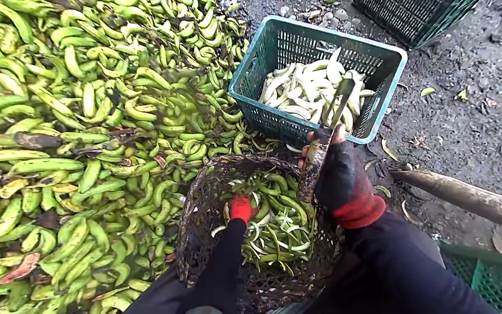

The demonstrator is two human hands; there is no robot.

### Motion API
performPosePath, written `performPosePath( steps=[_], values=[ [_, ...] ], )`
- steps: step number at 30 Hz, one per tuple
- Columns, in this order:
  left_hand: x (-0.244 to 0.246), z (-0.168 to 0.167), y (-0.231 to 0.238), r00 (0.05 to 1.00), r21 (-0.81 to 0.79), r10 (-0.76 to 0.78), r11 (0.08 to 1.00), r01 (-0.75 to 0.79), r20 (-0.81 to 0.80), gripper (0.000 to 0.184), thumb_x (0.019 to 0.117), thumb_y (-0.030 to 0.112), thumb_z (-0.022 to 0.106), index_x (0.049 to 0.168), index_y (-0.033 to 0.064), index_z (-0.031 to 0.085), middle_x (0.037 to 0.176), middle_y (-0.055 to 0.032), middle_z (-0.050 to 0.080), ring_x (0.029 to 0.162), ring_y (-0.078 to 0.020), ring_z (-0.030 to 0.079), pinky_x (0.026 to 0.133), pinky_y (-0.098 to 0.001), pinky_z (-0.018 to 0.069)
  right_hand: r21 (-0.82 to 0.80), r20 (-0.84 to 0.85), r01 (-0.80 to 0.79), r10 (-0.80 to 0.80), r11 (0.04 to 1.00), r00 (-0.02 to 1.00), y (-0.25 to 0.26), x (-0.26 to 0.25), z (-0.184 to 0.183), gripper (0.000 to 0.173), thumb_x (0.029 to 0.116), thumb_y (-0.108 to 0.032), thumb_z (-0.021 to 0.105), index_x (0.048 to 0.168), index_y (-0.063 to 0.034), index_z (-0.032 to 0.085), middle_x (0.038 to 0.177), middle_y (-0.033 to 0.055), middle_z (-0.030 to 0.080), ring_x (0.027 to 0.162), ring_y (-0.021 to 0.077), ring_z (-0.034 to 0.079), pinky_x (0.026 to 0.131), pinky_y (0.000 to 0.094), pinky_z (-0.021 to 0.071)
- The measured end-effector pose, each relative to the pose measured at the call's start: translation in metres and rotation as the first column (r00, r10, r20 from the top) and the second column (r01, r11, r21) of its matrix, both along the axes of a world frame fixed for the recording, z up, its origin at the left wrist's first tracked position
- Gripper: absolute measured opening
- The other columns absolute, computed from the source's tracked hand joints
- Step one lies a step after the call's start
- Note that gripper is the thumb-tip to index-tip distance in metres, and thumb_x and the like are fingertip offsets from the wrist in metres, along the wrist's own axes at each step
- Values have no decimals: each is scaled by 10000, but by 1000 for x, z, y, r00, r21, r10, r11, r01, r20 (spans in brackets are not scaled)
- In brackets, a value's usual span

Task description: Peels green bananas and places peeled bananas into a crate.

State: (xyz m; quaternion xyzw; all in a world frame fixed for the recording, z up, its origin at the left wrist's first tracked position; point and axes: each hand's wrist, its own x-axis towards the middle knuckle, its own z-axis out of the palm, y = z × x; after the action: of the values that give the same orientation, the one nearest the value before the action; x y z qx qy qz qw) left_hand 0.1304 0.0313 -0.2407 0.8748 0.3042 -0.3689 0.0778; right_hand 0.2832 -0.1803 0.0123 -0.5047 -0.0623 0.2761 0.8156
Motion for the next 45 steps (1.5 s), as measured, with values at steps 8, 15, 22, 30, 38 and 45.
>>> performPosePath(
  steps=[8,15,22,30,38,45],
  values=[
    [-76,110,-16,322,-888,945,201,-414,64,436,1054,360,537,1318,15,577,1131,-152,687,1000,-243,684,857,-423,583,-143,-86,-300,290,943,953,15,-21,-17,603,1097,-556,201,1234,-98,568,854,35,637,689,139,636,616,300,570],
    [-99,172,-63,-22,-848,964,-221,482,-264,496,997,375,463,1365,47,510,1280,-221,615,1153,-359,626,948,-547,542,-362,146,-416,492,834,858,10,-49,-39,488,1092,-485,377,1357,-111,545,931,58,679,768,141,657,706,321,573],
    [-52,195,-60,-478,-986,872,154,65,105,590,1054,580,377,1421,136,500,1232,-147,631,1086,-281,639,890,-530,557,-417,237,-483,605,770,760,-3,-87,-46,576,1068,-491,318,1270,-25,591,875,34,619,743,119,600,712,333,550],
    [-31,232,-102,-645,-972,730,206,-110,227,650,1052,601,372,1456,107,495,1432,-164,538,1295,-277,544,1042,-532,484,-425,199,-567,684,705,701,7,-102,-60,570,1072,-488,302,1279,-43,593,919,39,599,767,118,570,725,321,515],
    [-52,223,-97,-486,-935,866,262,240,118,564,1058,620,264,1235,160,539,918,-44,636,774,-158,646,675,-369,585,-789,0,-512,835,338,550,-3,-99,-115,717,1063,-617,299,1335,-33,614,1283,256,642,1219,398,611,1034,637,450],
    [-87,217,-77,-294,-947,923,296,123,250,485,1086,499,361,1319,126,566,968,-53,670,775,-136,663,661,-323,592,-815,453,-288,863,503,225,5,-89,-53,584,1023,-621,423,1193,-136,699,1136,119,704,1085,294,657,1004,567,473]
  ],
)
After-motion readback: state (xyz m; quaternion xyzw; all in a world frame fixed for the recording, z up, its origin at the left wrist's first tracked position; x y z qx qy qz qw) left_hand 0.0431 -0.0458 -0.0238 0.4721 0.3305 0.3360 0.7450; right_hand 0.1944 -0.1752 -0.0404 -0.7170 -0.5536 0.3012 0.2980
